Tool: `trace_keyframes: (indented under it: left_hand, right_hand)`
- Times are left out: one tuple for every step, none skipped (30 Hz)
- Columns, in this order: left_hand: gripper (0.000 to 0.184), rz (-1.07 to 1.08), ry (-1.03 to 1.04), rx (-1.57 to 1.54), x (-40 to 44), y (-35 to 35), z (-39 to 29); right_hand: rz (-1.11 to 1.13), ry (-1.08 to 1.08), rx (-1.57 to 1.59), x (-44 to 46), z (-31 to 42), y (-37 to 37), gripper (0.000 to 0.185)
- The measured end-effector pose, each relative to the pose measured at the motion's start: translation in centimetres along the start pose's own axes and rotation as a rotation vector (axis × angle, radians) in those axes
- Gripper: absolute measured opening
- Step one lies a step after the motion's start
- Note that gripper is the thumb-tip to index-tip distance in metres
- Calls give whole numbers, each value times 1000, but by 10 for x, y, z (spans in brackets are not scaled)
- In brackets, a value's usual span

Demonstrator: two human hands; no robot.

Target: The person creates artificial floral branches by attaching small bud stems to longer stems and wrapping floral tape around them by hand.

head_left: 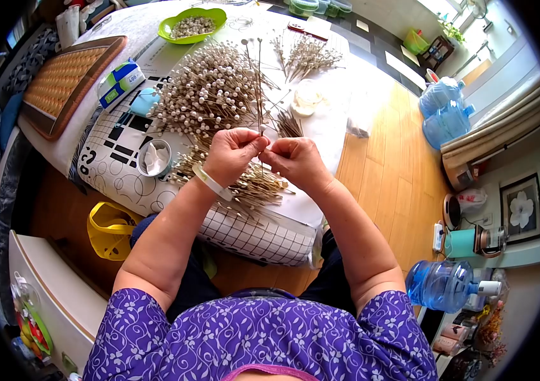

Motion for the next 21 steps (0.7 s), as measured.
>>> trace_keyframes:
  left_hand:
    - [8,-23,13,5,0,-2,-1]
    - [8,-38,-5,-2,-1,-2,-2]
    - [8,-40,-6,-4,-2,-3,-2]
    - [8,-32,-6,-8,-1,-3,-2]
    - [9,-25,-7,-11,-1,-4,-3]
    - [9,-25,-5,-11,-1,-5,-3]
    - [10,0,-25,-24,0,-5,-2]
    - [11,26,-44,-38,1,-3,-2]
    - [11,28,-44,-38,0,-1,-3]
    - [11,41,-62,-24,-2,4,-6]
    - [12,52,-80,-9,-3,7,-7]
    - [12,43,-35,40,-3,6,-5]
    - [12,41,-37,40,-2,4,-3]
    - [11,19,-42,41,-2,0,-2]
    - [11,-2,-47,41,-1,-3,-1]
    - [11,-17,-33,44,-1,-3,-1]
    - [11,-17,-33,44,-1,-2,-1]
    - [12,-21,-14,29,-1,-2,-2]
    - [12,-25,4,13,-2,-2,-2]
    - [12,-25,3,13,-2,-3,-3]
    - [16,-11,-22,32,-3,-3,-3]
  right_hand:
    - [0,0,0,0,2,1,16]
    - [-29,-41,13,0,8,2,15]
    - [-56,-82,25,0,14,3,14]
    - [-54,-82,25,1,19,3,14]
    - [-43,-155,-86,2,30,2,13]
    - [-31,-228,-196,3,37,2,12]
    - [-31,-229,-196,3,37,2,12]
    - [-29,-208,-148,3,35,1,11]
    - [-28,-186,-101,3,32,0,11]
    - [-30,-185,-102,3,30,-2,11]
    - [11,-150,-101,3,26,-3,11]
    - [54,-114,-100,3,22,-1,12]
    - [55,-114,-97,2,20,0,12]
    - [40,-51,21,0,15,2,12]
    - [25,13,137,-1,10,3,12]
    - [24,13,136,-2,9,3,12]
    - [15,12,165,-2,9,4,12]
    - [8,12,196,-2,8,5,13]
    - [8,12,197,-2,4,8,13]
    - [-6,-60,164,0,1,9,14]
    - [-20,-133,130,0,0,8,15]
Point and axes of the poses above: each hand's wrist, its own x-axis towards the middle knuckle, its own y-axis out of the palm, z = x × y, the point moved 5 cm from there along x, towards the middle knuckle, and after that the axes turned 14 degrees about -y, right-handed, at the moved point
